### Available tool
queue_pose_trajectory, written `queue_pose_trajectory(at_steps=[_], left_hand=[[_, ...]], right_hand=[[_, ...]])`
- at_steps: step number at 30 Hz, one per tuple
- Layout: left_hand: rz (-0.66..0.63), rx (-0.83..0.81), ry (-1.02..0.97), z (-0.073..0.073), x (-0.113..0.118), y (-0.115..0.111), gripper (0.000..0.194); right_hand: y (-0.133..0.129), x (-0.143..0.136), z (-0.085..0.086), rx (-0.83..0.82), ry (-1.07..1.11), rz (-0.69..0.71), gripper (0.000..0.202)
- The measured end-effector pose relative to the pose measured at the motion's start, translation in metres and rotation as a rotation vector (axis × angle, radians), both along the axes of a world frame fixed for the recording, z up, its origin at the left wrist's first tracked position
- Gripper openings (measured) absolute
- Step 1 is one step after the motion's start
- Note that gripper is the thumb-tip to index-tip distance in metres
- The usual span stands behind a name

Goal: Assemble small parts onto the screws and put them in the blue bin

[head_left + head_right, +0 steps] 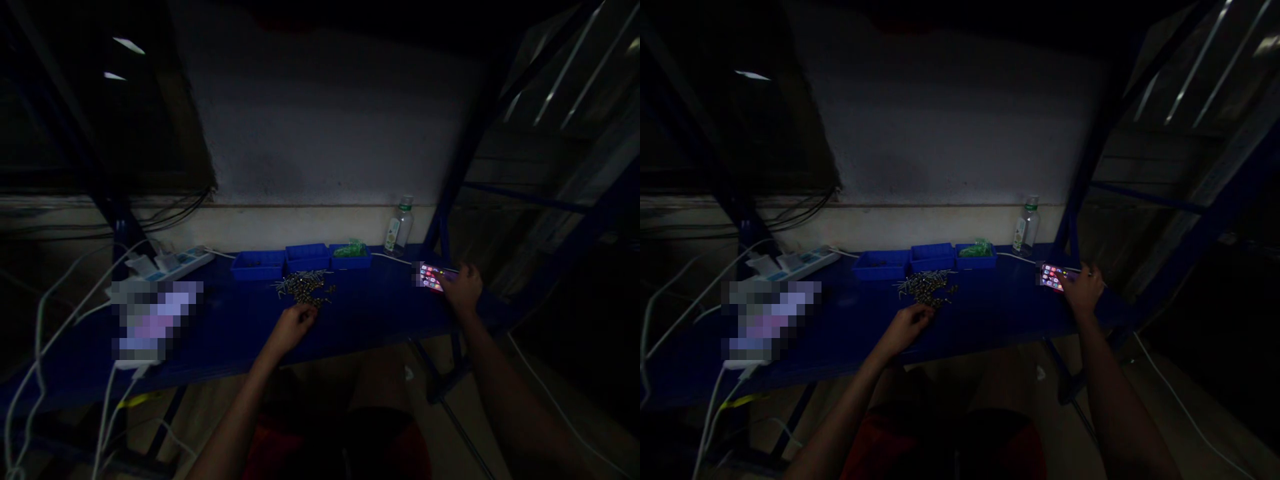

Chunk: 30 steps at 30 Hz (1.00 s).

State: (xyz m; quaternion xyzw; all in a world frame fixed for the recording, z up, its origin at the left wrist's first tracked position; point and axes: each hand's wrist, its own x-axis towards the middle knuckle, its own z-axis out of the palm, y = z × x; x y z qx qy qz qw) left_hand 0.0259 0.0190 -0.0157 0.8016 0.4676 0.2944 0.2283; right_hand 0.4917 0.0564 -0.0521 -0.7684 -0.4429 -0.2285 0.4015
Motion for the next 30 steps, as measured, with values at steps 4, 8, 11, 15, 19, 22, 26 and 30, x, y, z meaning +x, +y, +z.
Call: queue_pose_trajectory(at_steps=[4,8,11,15,19,22,26,30], left_hand=[[-0.001,0.008,0.002,0.001,0.0,0.0,0.024],[0.002,0.015,-0.013,-0.001,0.0,-0.001,0.022],[-0.009,0.024,-0.017,-0.003,-0.001,0.0,0.022],[0.033,0.088,-0.008,-0.006,-0.002,0.002,0.021],[0.225,0.186,0.004,-0.009,-0.005,0.007,0.02],[0.262,0.181,0.02,-0.01,-0.007,0.009,0.018],[0.259,0.168,0.041,-0.01,-0.008,0.008,0.016],[0.258,0.151,0.05,-0.011,-0.007,0.009,0.014]], right_hand=[[-0.001,-0.016,0.009,-0.065,-0.038,-0.028,0.073],[-0.006,-0.026,0.012,-0.067,-0.015,-0.043,0.073],[-0.011,-0.027,0.019,0.007,-0.034,-0.03,0.072],[-0.02,-0.051,0.028,0.09,-0.051,0.09,0.056],[-0.03,-0.132,0.019,-0.127,-0.017,0.603,0.026],[-0.036,-0.21,0.01,-0.32,0.041,0.946,0.02],[-0.038,-0.282,0.012,-0.377,0.063,1.062,0.024],[-0.034,-0.303,0.017,-0.416,0.026,0.957,0.019]])
